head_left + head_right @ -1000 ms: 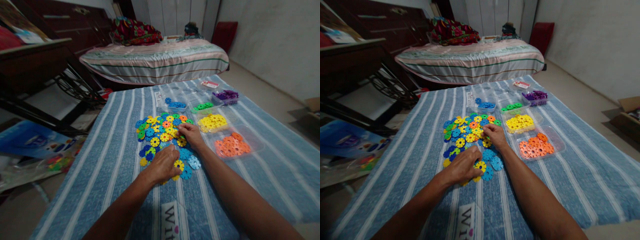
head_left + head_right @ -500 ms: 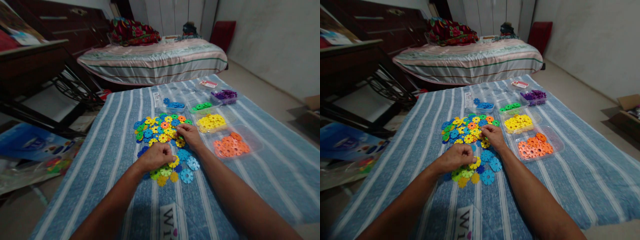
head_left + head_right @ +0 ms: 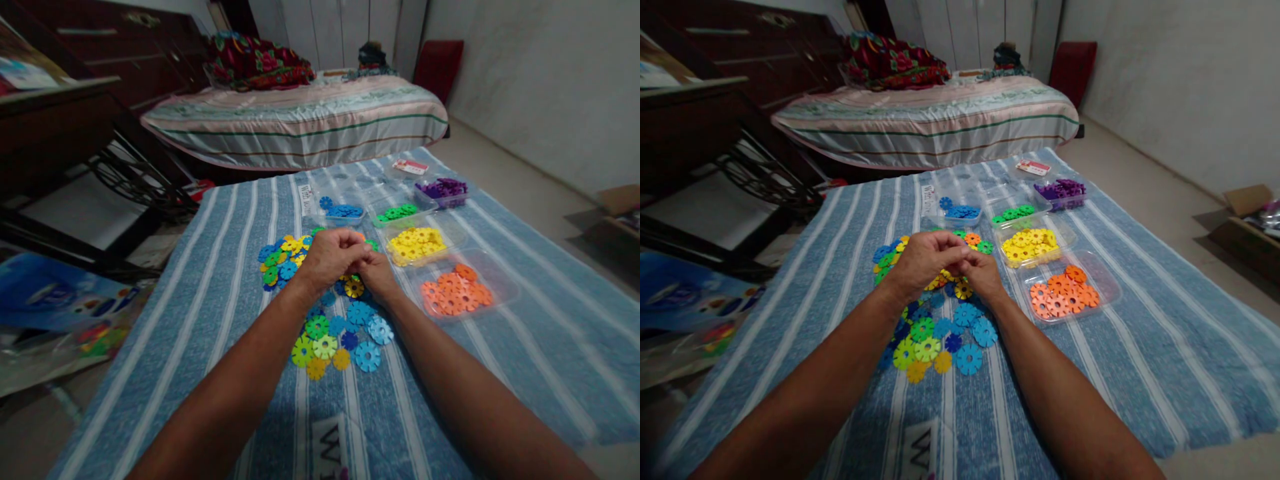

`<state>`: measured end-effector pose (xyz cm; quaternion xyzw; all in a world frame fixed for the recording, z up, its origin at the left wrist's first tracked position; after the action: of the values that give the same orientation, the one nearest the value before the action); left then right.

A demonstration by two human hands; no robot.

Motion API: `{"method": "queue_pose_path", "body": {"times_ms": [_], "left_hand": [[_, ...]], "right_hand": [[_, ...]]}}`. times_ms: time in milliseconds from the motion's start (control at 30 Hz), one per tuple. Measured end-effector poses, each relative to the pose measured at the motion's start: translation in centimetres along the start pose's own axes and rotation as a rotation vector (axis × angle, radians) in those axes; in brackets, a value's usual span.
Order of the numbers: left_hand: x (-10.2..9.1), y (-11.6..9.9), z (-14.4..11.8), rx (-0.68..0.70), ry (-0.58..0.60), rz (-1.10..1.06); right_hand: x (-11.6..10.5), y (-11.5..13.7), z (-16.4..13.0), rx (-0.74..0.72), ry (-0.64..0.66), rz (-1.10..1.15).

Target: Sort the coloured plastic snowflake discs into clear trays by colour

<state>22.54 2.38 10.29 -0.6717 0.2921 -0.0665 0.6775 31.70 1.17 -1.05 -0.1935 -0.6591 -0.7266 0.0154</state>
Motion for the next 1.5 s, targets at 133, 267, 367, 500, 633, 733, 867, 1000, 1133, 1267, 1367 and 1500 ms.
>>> {"method": "queue_pose_path", "body": {"times_ms": [133, 267, 367, 500, 633, 733, 867, 1000, 1133, 1267, 1367, 1500], "left_hand": [[-1.7, 4.3, -1.6, -0.074, -0.045, 0.21], [-1.6, 7.0, -2.5, -0.15, 0.038, 0.333], [-1.1, 7.4, -2.5, -0.114, 0.042, 0.539], [-0.2, 6.8, -2.4, -0.093, 0.016, 0.825], [0.7, 6.2, -2.7, -0.116, 0.022, 0.979], [1.0, 6.1, -2.9, -0.137, 0.017, 1.005], [1.1, 6.4, -3.0, -0.176, -0.012, 1.006], [1.0, 6.7, -2.7, -0.193, -0.049, 0.939], [0.5, 7.5, -2.5, -0.206, -0.062, 0.666], [-0.7, 7.9, -2.7, -0.228, 0.017, 0.326], [-1.9, 7.3, -2.8, -0.248, 0.154, 0.288], [-2.5, 4.6, -1.9, -0.182, 0.242, 0.334]], "right_hand": [[0.1, 0.5, -0.1, 0.011, -0.009, -0.033], [0.3, 0.7, -0.3, 0.064, -0.014, -0.019], [0.4, 0.8, -0.4, 0.063, -0.014, -0.014], [0.3, 0.9, -0.5, 0.06, -0.011, -0.004], [0.2, 0.7, -0.5, 0.072, -0.016, -0.018], [0.2, 0.5, -0.5, 0.07, -0.005, -0.015], [0.2, 0.5, -0.5, 0.056, -0.002, -0.018], [0.3, 0.5, -0.5, 0.07, -0.002, 0.0], [0.3, 0.6, -0.5, 0.08, -0.008, 0.016], [0.5, 0.7, -0.4, 0.07, -0.009, 0.006], [0.5, 0.7, -0.4, 0.06, -0.027, 0.014], [0.3, 0.4, -0.3, 0.051, -0.021, 0.002]]}}
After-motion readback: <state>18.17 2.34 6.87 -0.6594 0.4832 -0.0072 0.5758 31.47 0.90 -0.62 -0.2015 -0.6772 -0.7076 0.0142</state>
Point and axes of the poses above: each hand's wrist, its own z-axis towards the middle knuckle, its own x-axis out of the palm, y = z × x, the point moved 4 cm from there along z, towards the middle knuckle, and after that the axes turned 1 degree about x, right-handed, at the moved point
